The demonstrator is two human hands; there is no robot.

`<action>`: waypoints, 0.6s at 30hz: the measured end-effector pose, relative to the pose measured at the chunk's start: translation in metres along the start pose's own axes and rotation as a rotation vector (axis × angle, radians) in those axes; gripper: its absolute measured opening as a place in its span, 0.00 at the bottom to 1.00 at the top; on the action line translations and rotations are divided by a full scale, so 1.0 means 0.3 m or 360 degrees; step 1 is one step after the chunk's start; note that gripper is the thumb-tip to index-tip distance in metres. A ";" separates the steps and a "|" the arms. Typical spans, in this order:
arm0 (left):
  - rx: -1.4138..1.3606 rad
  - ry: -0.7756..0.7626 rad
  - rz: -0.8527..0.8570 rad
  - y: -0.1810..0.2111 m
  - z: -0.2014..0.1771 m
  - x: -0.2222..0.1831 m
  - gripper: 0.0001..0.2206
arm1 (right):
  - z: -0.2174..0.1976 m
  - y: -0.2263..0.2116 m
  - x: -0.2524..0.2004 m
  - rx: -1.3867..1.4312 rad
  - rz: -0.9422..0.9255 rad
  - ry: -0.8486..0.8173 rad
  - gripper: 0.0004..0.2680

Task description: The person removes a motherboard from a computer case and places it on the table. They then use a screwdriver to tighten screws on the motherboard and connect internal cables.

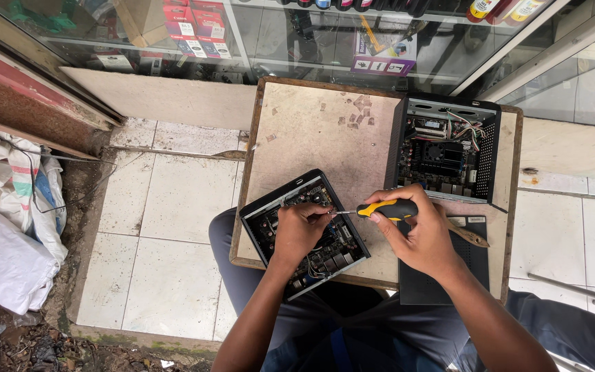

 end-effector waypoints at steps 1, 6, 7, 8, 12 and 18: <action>0.0000 0.0001 0.0000 0.009 -0.004 0.002 0.06 | -0.002 0.001 0.000 0.0000 -0.0001 -0.0001 0.09; 0.0006 -0.0026 -0.0001 0.025 -0.006 0.004 0.06 | -0.011 0.004 -0.003 0.0045 -0.0007 -0.0018 0.08; 0.0005 -0.0026 0.0000 0.025 -0.008 0.006 0.06 | -0.009 0.006 -0.003 0.0045 -0.0007 -0.0017 0.08; 0.0012 -0.0036 0.0002 0.025 -0.007 0.007 0.06 | -0.007 0.008 -0.003 0.0045 -0.0009 -0.0029 0.08; 0.0034 -0.0055 0.0000 0.051 -0.015 0.008 0.06 | -0.008 0.006 -0.002 0.0033 -0.0008 -0.0068 0.08; 0.0048 -0.0078 -0.0043 0.060 -0.017 0.000 0.06 | -0.002 -0.015 -0.002 -0.0012 -0.0024 -0.0086 0.08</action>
Point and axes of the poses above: each hand's wrist, its own x-axis towards the middle knuckle, its own z-axis out of the palm, y = z × x, the point moved 7 cm from there along x, towards the middle knuckle, and after that the axes turned 8 degrees about z, right-handed, at the moved point
